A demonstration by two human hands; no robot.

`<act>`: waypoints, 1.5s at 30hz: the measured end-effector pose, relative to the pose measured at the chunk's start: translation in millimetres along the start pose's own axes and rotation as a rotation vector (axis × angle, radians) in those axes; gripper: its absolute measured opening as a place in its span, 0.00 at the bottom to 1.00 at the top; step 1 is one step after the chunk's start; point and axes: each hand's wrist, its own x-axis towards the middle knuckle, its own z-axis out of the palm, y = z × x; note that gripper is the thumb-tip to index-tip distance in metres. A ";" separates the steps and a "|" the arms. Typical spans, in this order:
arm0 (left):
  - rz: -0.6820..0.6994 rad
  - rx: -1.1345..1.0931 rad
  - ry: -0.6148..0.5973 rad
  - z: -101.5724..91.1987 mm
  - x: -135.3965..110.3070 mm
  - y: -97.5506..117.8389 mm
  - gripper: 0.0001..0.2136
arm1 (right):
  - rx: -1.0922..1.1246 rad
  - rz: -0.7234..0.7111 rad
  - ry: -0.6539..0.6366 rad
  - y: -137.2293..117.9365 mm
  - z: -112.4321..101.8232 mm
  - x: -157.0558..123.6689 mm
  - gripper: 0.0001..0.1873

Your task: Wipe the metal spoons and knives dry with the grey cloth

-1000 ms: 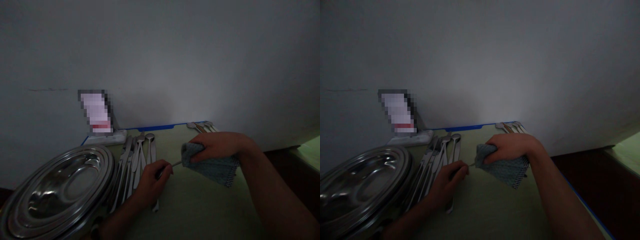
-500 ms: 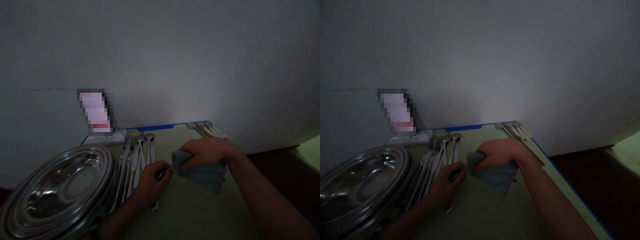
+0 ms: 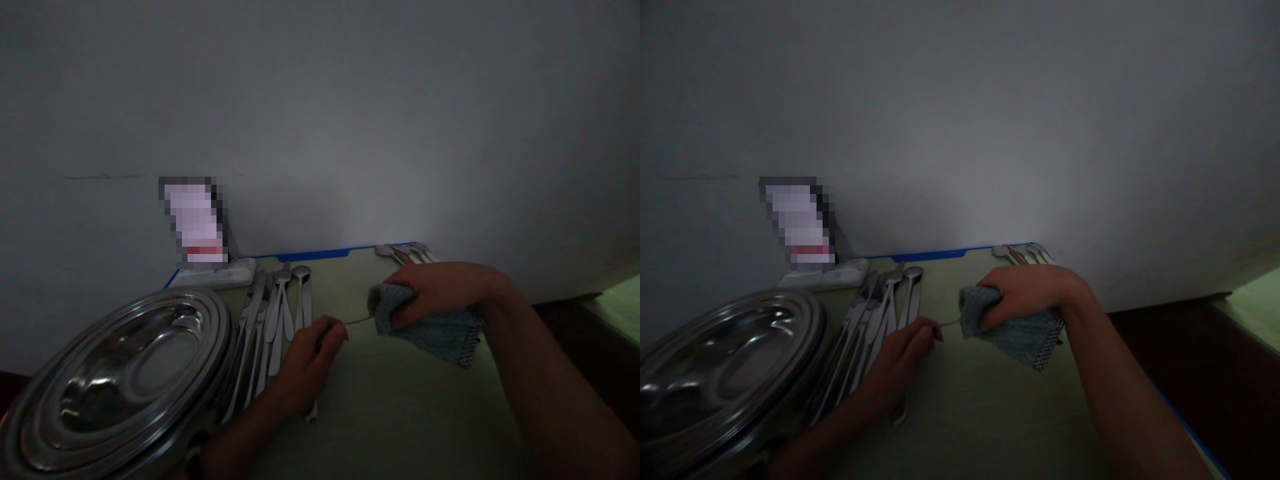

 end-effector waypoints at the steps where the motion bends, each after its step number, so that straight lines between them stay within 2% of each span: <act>1: -0.016 -0.011 -0.004 0.2 -0.2 -1.3 0.20 | 0.004 -0.004 -0.012 0.6 0.6 1.9 0.15; 4: -0.085 -0.064 -0.027 1.3 -0.6 -6.0 0.24 | -0.007 -0.027 -0.044 -1.5 3.1 9.4 0.17; 11: -0.150 -0.118 -0.024 1.9 -1.2 -12.0 0.26 | -0.066 -0.062 -0.090 -9.7 8.5 18.3 0.18; 17: -0.163 -0.164 -0.020 2.3 -0.5 -6.5 0.24 | -0.114 -0.024 -0.155 -13.4 15.1 25.5 0.21; 21: -0.179 -0.196 0.029 3.8 -0.3 -13.1 0.25 | -0.160 0.010 -0.169 -17.1 19.4 30.3 0.22; 25: -0.137 -0.120 0.055 2.5 -1.1 -18.9 0.23 | -0.156 -0.010 -0.169 -17.3 21.1 31.4 0.23; 29: -0.069 -0.088 0.058 -1.2 -0.7 -11.4 0.21 | -0.140 -0.008 -0.175 -16.9 21.8 32.3 0.23; 33: -0.070 -0.103 0.021 -2.4 0.7 -5.5 0.20 | -0.127 -0.016 -0.182 -16.7 22.4 33.7 0.23; 37: -0.078 -0.080 0.002 -1.0 1.2 -8.9 0.18 | -0.142 0.001 -0.182 -16.8 23.0 34.2 0.23; 45: 0.001 -0.020 0.015 -1.1 2.1 -9.6 0.17 | -0.158 0.012 -0.203 -18.1 24.9 35.4 0.24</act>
